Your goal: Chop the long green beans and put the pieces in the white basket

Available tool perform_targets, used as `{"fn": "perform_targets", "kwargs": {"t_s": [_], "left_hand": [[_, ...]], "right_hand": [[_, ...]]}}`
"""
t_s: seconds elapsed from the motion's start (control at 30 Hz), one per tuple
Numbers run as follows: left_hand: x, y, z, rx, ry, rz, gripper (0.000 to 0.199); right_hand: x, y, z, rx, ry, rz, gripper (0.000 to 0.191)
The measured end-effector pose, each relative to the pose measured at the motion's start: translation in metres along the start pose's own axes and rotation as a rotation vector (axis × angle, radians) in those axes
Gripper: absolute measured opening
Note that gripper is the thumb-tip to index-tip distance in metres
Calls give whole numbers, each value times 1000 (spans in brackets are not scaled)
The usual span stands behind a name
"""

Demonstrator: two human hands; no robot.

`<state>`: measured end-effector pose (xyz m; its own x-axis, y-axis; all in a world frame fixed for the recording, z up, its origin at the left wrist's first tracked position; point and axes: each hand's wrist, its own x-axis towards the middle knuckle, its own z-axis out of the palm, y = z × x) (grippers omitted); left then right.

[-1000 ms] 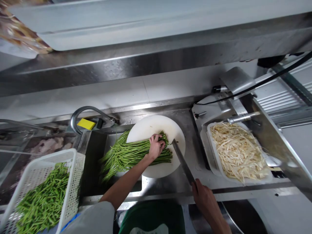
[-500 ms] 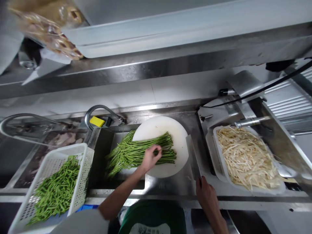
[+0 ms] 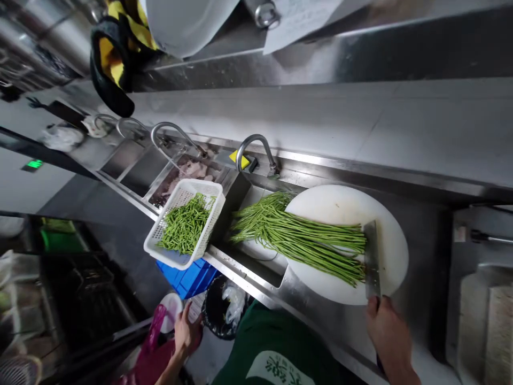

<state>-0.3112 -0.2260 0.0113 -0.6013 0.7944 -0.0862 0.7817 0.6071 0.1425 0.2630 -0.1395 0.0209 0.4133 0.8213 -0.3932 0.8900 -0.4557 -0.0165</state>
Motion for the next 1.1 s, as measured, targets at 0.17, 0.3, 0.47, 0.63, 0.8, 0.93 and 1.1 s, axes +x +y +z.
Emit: {"fn": "perform_targets", "kwargs": {"t_s": [0.17, 0.3, 0.47, 0.63, 0.8, 0.93, 1.1], "left_hand": [[39, 136, 7, -522, -57, 454, 36], [37, 332, 5, -705, -207, 1006, 36], [16, 502, 34, -325, -400, 1356, 74], [-7, 497, 73, 158, -540, 1627, 133], [-21, 460, 80, 235, -274, 1697, 131], [-23, 466, 83, 177, -214, 1670, 108], [-26, 475, 88, 185, -182, 1645, 85]], "right_hand": [[-8, -13, -15, -33, 42, 38, 38], [-16, -25, -22, 25, 20, 35, 35], [-34, -19, -27, 113, 12, 83, 33], [-57, -20, -35, 207, 37, 179, 29], [-64, -36, -43, 284, -8, 217, 26], [-66, -45, -45, 310, 6, 166, 28], [-67, -51, -44, 290, 7, 92, 28]]}}
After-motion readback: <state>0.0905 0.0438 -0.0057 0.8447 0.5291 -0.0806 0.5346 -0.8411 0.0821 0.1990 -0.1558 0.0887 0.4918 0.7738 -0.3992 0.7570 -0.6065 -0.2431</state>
